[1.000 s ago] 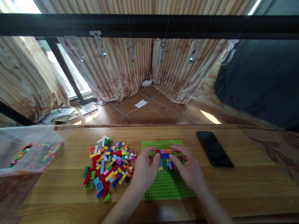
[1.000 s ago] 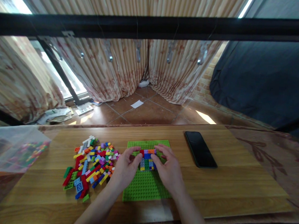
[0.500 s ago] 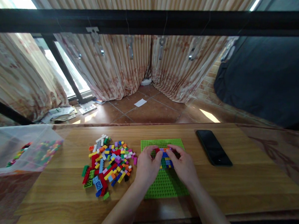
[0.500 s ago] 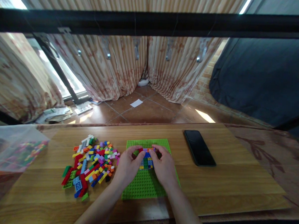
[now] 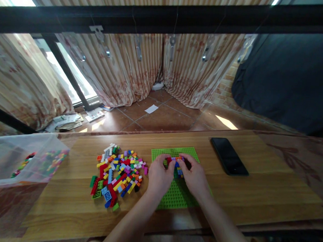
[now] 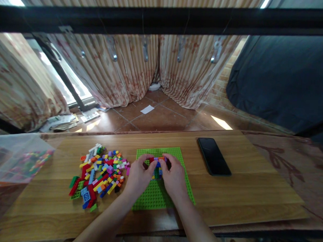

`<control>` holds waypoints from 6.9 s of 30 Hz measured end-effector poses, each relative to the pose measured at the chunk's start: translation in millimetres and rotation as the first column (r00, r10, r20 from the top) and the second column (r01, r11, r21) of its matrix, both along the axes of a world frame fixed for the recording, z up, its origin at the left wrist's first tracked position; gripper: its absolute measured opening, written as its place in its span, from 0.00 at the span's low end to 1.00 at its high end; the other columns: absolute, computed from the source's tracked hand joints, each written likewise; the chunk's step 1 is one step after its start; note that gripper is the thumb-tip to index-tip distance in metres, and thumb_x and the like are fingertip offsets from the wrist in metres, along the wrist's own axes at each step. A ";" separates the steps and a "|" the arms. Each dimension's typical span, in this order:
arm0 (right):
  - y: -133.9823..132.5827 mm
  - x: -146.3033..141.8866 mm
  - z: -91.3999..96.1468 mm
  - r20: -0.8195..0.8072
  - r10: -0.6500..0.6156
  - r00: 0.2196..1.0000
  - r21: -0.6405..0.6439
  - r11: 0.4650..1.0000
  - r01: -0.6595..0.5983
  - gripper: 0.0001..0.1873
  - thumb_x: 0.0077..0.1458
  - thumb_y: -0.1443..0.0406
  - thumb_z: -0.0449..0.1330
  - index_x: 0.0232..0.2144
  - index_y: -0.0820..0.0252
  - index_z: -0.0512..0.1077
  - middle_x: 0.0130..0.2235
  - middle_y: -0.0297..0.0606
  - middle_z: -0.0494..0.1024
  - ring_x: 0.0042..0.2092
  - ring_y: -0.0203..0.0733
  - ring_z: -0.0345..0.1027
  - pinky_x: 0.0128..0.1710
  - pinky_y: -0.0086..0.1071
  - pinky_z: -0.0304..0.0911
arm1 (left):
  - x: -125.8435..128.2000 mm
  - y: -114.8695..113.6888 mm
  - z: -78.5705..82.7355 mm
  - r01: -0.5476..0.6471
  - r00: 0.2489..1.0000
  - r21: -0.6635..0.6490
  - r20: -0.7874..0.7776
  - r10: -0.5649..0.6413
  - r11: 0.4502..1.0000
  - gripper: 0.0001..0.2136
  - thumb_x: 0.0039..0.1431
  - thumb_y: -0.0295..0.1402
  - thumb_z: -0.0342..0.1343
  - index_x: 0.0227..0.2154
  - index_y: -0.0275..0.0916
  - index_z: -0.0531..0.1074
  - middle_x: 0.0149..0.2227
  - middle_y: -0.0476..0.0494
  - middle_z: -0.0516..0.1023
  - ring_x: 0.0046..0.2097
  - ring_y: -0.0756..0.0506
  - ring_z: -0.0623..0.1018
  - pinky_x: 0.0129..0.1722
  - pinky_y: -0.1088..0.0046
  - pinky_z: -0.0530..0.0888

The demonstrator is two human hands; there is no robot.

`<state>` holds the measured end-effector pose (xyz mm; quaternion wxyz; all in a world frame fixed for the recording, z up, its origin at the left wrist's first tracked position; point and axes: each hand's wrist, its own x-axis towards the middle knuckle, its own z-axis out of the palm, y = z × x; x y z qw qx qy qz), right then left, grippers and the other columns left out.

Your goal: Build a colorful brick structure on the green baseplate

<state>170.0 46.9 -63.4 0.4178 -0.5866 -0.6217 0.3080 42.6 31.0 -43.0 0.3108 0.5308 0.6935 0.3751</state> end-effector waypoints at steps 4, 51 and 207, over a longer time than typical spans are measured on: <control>-1.0 -0.8 0.0 -0.002 -0.002 1.000 0.003 1.000 0.002 0.19 0.55 0.56 0.56 0.43 0.62 0.74 0.43 0.46 0.78 0.46 0.49 0.70 0.49 0.44 0.63 | -1.9 -1.6 -1.4 0.057 0.998 0.031 -0.022 -0.057 0.998 0.13 0.56 0.37 0.53 0.40 0.37 0.74 0.32 0.44 0.77 0.27 0.49 0.70 0.28 0.74 0.64; -54.3 -65.6 1.3 0.275 0.323 0.906 0.343 0.847 -0.406 0.12 0.61 0.68 0.52 0.44 0.53 0.72 0.41 0.39 0.78 0.44 0.42 0.72 0.44 0.37 0.69 | -128.2 -7.4 47.9 -0.523 0.628 0.141 0.731 0.267 0.841 0.14 0.48 0.40 0.60 0.34 0.33 0.75 0.35 0.43 0.78 0.22 0.58 0.68 0.22 0.81 0.64; -9.5 12.9 30.4 0.142 0.184 0.973 0.168 0.964 -0.207 0.08 0.57 0.62 0.57 0.32 0.55 0.75 0.34 0.36 0.77 0.37 0.40 0.71 0.38 0.33 0.66 | -34.6 -14.2 5.4 0.328 0.945 0.205 -0.081 -0.318 0.922 0.06 0.57 0.26 0.53 0.33 0.39 0.74 0.34 0.46 0.76 0.37 0.49 0.75 0.39 0.73 0.71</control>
